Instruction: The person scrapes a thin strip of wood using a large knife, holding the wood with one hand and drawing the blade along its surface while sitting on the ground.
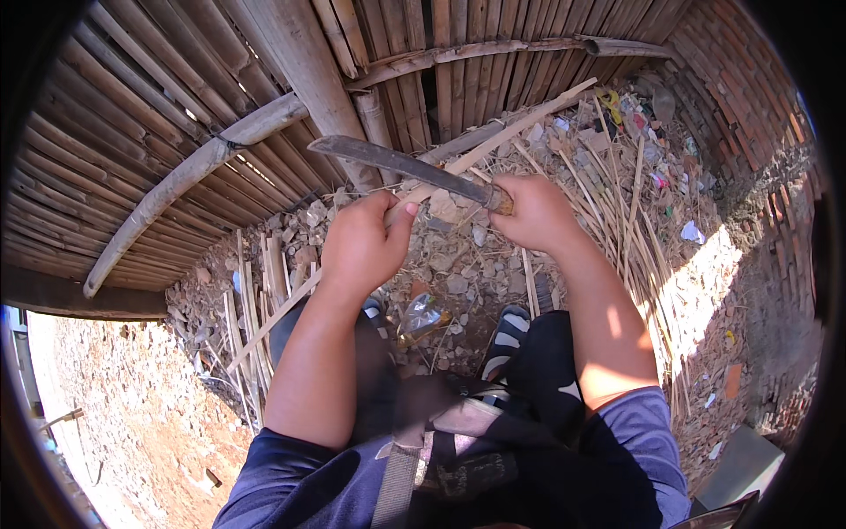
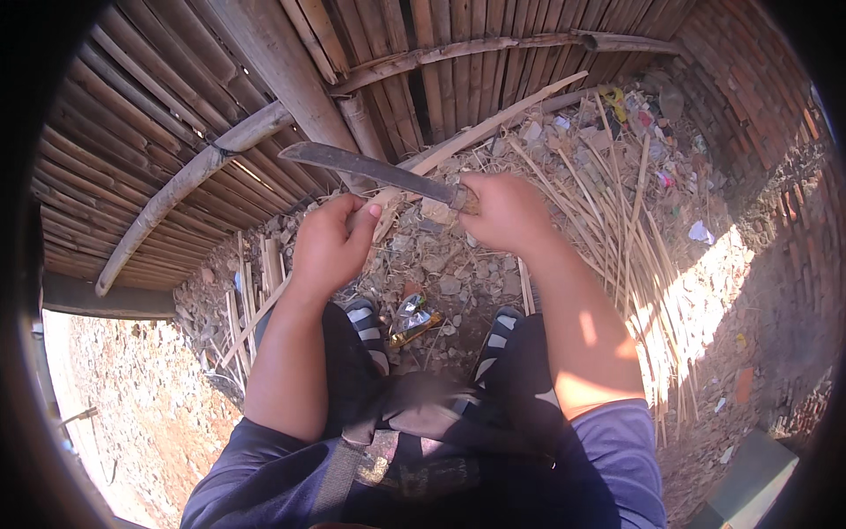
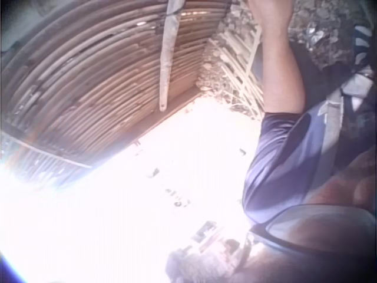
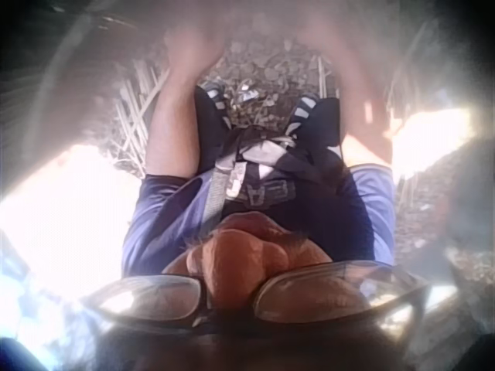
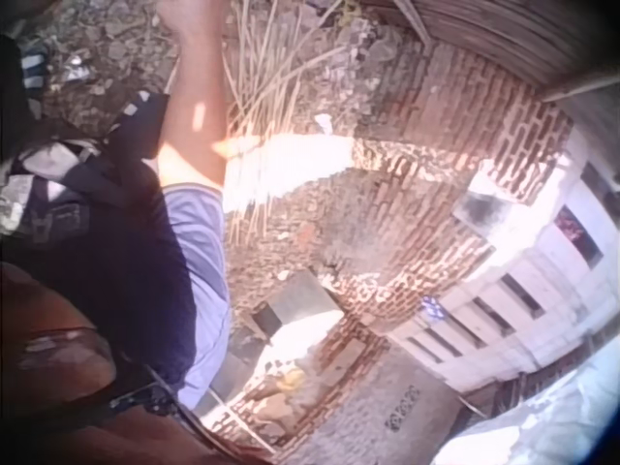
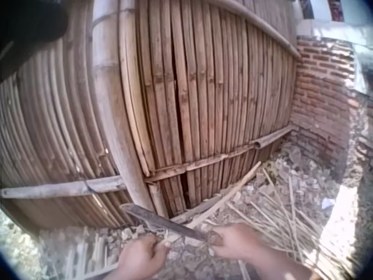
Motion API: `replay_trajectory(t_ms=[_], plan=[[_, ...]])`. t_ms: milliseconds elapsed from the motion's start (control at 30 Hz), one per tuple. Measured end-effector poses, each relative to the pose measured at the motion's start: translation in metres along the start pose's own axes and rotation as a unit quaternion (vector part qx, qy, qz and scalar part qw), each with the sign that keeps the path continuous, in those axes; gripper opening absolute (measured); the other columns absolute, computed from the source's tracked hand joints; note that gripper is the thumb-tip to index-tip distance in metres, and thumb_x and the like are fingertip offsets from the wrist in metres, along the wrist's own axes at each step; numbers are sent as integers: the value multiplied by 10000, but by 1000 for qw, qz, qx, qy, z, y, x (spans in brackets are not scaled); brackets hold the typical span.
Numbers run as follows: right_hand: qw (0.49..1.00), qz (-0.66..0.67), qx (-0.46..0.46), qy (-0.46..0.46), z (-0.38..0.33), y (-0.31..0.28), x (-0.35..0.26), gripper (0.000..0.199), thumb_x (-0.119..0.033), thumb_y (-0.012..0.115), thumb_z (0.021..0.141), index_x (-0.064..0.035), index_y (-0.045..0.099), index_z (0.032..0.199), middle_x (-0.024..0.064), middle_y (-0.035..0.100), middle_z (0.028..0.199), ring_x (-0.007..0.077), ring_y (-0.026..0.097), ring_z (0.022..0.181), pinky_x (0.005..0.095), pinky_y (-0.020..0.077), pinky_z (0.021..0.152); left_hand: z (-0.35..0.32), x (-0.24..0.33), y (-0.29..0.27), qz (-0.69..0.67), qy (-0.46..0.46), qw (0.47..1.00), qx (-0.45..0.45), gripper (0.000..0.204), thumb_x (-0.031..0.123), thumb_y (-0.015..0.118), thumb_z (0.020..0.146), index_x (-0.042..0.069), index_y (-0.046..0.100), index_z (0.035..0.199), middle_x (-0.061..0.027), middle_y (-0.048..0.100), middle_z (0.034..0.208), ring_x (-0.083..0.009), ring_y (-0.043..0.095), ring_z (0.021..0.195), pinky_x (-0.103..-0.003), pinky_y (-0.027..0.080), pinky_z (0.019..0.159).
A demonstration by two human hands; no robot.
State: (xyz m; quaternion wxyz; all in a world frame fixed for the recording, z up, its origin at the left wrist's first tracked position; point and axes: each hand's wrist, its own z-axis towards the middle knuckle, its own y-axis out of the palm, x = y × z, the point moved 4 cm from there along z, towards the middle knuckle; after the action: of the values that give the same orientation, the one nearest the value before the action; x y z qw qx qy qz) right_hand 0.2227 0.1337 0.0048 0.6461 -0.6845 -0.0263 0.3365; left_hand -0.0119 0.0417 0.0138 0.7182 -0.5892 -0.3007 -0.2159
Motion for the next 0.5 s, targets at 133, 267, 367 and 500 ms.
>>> replay_trajectory(t_ms=[133,267,367,500], plan=[[997,30,5,76,7,-7,38,413,-303,767,817,-100,731,1175,214,741,959,420,709,948,498,555,835,1,-2,-3,11,11,1000,24,334,341,695,974,9,732,999,-211,692,779,-372,695,738,-447,525,689],[984,93,72,132,3,-16,47,441,-278,787,825,-20,716,1175,238,729,908,408,722,930,463,556,834,1,1,-3,8,-12,1000,24,333,342,699,972,11,733,994,-207,696,790,-373,695,746,-447,527,701],[986,90,46,134,2,-11,27,418,-269,782,841,-12,705,1163,223,723,893,409,714,839,476,548,770,2,1,-2,6,12,999,42,326,339,693,967,14,717,946,-217,694,770,-438,692,765,-513,534,708],[999,-9,-29,13,1,2,-11,422,-253,774,815,-24,711,1165,240,722,910,442,698,874,489,556,776,0,-3,0,12,1,1000,23,334,341,702,967,8,732,989,-217,694,796,-375,695,744,-446,527,698]])
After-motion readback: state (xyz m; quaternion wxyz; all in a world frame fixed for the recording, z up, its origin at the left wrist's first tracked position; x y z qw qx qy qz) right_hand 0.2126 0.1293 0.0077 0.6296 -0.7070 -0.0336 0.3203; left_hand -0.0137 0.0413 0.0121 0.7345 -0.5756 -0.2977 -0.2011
